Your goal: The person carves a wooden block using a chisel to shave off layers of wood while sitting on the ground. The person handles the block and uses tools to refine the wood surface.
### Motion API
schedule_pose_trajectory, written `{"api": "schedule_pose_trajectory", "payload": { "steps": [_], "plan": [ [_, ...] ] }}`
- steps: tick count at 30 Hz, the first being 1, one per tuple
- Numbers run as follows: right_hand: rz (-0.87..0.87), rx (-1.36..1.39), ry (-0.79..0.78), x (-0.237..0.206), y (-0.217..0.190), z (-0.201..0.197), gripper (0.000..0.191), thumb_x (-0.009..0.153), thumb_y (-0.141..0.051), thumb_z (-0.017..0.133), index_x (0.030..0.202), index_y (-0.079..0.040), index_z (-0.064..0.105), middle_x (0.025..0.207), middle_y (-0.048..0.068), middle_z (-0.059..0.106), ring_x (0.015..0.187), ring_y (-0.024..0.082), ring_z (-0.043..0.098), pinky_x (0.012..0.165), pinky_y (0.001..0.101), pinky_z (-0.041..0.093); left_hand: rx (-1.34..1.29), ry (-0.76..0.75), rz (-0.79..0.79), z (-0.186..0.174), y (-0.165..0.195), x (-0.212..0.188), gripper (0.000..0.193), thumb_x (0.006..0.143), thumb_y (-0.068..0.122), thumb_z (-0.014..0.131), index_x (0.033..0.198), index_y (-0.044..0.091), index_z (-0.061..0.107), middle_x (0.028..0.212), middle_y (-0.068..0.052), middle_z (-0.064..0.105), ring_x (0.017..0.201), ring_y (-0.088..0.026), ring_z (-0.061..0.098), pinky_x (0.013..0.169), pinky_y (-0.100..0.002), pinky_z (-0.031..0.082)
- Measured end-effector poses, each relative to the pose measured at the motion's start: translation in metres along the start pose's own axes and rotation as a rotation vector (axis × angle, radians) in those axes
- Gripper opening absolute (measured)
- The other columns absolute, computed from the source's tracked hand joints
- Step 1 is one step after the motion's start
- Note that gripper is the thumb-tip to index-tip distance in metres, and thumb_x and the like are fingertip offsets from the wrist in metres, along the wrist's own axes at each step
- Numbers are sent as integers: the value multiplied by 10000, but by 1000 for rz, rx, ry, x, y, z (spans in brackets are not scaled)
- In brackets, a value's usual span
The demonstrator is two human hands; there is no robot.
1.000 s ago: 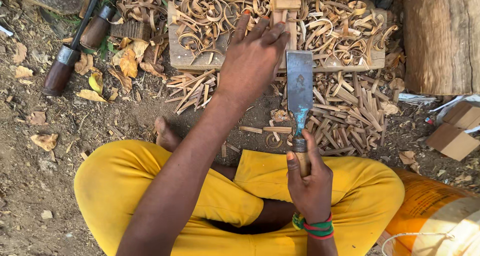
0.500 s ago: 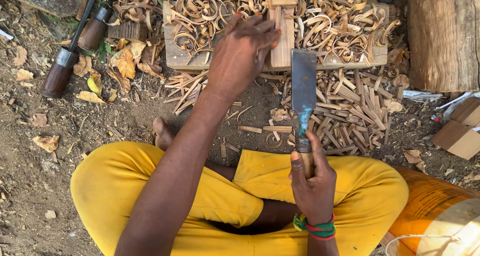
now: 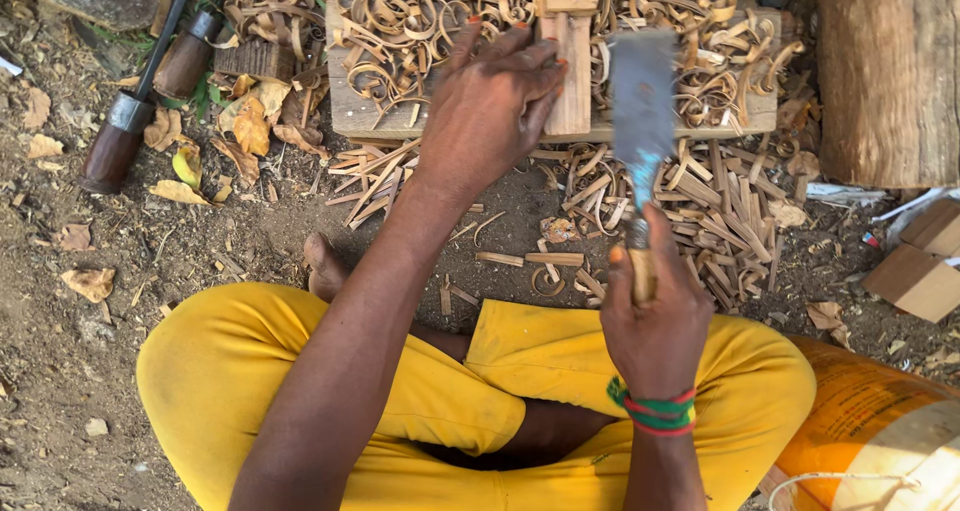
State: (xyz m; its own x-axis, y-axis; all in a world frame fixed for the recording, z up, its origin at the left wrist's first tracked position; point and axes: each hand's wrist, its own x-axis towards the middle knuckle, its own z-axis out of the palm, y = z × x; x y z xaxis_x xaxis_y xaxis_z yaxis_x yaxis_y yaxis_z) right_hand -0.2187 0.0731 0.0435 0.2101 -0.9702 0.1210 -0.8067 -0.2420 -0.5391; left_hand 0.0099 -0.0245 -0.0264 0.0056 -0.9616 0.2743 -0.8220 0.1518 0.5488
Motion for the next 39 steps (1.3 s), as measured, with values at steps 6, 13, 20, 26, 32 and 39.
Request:
{"api": "schedule_pose_trajectory", "payload": {
  "steps": [6,13,20,26,32,39],
  "plan": [
    [188,119,-85,-27,-8,-13,450,990,-141,703,1427,-66,625,719,36,625,533,104,473,465,342,378,8,28,-32,4,4,1,158,925,280,765,1072,239,805,1266,5,733,1305,-275,603,1221,-608,250],
    [235,165,-151,-42,-23,-14,480,981,-223,696,1411,-24,618,607,37,509,523,72,396,469,282,371,162,38,-24,-5,15,-6,362,865,62,720,1164,250,801,1320,-24,721,1327,-297,581,1222,-612,217],
    [235,171,-176,-33,-32,-12,461,981,-204,695,1395,-15,621,617,32,492,532,81,392,472,303,375,176,50,-59,5,13,-6,373,876,38,725,1168,259,796,1312,-49,721,1324,-314,575,1225,-643,169],
    [252,125,-250,-23,-47,-15,458,973,-156,664,1407,-27,594,599,88,506,500,97,425,467,308,411,165,10,-93,5,14,-3,373,851,63,741,1169,253,792,1324,-48,702,1328,-338,557,1220,-670,142],
    [267,158,-274,-10,-56,-8,473,965,-110,637,1429,-44,573,643,102,579,561,87,494,521,299,478,114,83,26,-25,34,-6,383,763,0,704,1116,119,793,1251,-106,745,1298,-330,619,1215,-597,223],
    [171,177,-243,11,-58,8,448,956,-83,632,1395,-17,572,829,158,732,691,116,709,661,310,558,245,-64,76,-13,59,-13,288,841,83,656,1066,-67,755,1128,-254,747,1139,-296,712,1222,-433,327]
  ]
}}
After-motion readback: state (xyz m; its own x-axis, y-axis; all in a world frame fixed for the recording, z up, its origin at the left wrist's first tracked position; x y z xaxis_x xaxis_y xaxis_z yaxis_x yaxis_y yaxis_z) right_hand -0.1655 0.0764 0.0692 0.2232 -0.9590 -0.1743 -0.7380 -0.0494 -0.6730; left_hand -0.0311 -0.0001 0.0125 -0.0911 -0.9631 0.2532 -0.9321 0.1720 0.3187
